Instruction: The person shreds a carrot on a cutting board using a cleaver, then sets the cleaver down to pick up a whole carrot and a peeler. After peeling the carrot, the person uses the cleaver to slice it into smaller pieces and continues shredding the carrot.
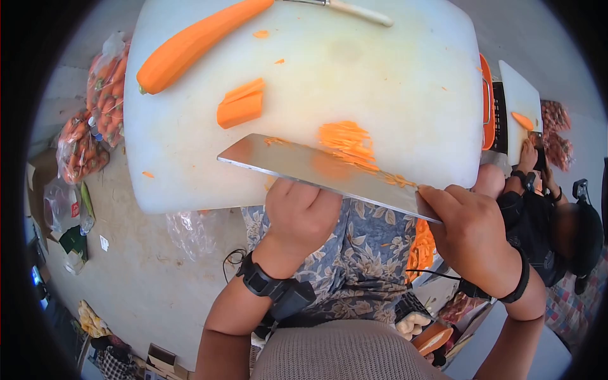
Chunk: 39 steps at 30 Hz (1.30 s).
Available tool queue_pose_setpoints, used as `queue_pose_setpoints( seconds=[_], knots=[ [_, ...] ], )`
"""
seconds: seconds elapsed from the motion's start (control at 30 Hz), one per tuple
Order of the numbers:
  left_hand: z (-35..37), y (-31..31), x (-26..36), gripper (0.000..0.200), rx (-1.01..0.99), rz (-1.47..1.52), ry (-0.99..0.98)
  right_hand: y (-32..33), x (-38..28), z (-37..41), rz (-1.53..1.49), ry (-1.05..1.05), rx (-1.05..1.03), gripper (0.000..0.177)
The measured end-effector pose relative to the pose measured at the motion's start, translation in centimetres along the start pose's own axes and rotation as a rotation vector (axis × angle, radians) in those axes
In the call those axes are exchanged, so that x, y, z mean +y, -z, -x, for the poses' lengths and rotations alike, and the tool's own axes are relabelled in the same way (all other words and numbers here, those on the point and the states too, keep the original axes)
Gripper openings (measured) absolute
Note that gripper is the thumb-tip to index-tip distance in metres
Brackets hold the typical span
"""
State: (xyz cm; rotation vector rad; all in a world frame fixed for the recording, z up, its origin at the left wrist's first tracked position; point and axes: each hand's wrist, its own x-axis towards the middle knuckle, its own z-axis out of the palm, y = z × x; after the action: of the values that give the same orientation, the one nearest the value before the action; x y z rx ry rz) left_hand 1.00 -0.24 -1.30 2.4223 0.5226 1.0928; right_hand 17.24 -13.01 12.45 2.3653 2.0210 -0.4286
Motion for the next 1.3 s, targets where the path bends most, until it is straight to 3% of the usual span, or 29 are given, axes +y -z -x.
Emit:
queue_pose_setpoints(
  seconds=[0.1, 0.17, 0.27, 0.6, 0.67, 0.8, 0.87, 1.2, 1.3],
  knots=[
    [-0.3, 0.3, 0.1, 0.027, -0.011, 0.001, 0.014, -0.2, 0.2, 0.0, -0.022, -0.001, 0.003, 0.012],
    [-0.4, 0.4, 0.0, 0.028, -0.032, 0.013, 0.007, 0.0, 0.3, 0.0, -0.054, -0.074, -0.092, 0.033],
    [-0.7, 0.5, 0.2, 0.027, -0.026, 0.030, 0.028, -0.3, 0.5, -0.7, -0.061, -0.057, -0.123, 0.036],
    [-0.4, 0.5, 0.3, 0.026, -0.020, 0.003, 0.015, -1.4, -0.2, -1.9, -0.069, -0.001, -0.027, 0.032],
    [-0.4, 0.6, 0.4, 0.025, -0.035, -0.004, 0.030, -0.6, -0.3, -1.6, -0.036, 0.043, 0.022, 0.012],
    [-0.5, 0.4, 0.3, 0.025, -0.006, 0.000, 0.024, 0.8, -0.1, -0.4, 0.006, 0.019, -0.043, 0.014],
    [-0.4, 0.4, 0.2, 0.025, -0.011, -0.006, 0.014, 1.1, 0.1, 0.0, -0.037, -0.049, -0.096, 0.028],
    [-0.6, 0.6, 0.1, 0.029, -0.040, -0.002, 0.013, -0.2, 0.4, -1.5, -0.083, -0.058, -0.149, 0.029],
    [-0.6, 0.4, 0.0, 0.030, -0.022, -0.012, 0.001, -1.5, 0.3, -2.5, -0.155, -0.014, -0.061, 0.029]
  ],
)
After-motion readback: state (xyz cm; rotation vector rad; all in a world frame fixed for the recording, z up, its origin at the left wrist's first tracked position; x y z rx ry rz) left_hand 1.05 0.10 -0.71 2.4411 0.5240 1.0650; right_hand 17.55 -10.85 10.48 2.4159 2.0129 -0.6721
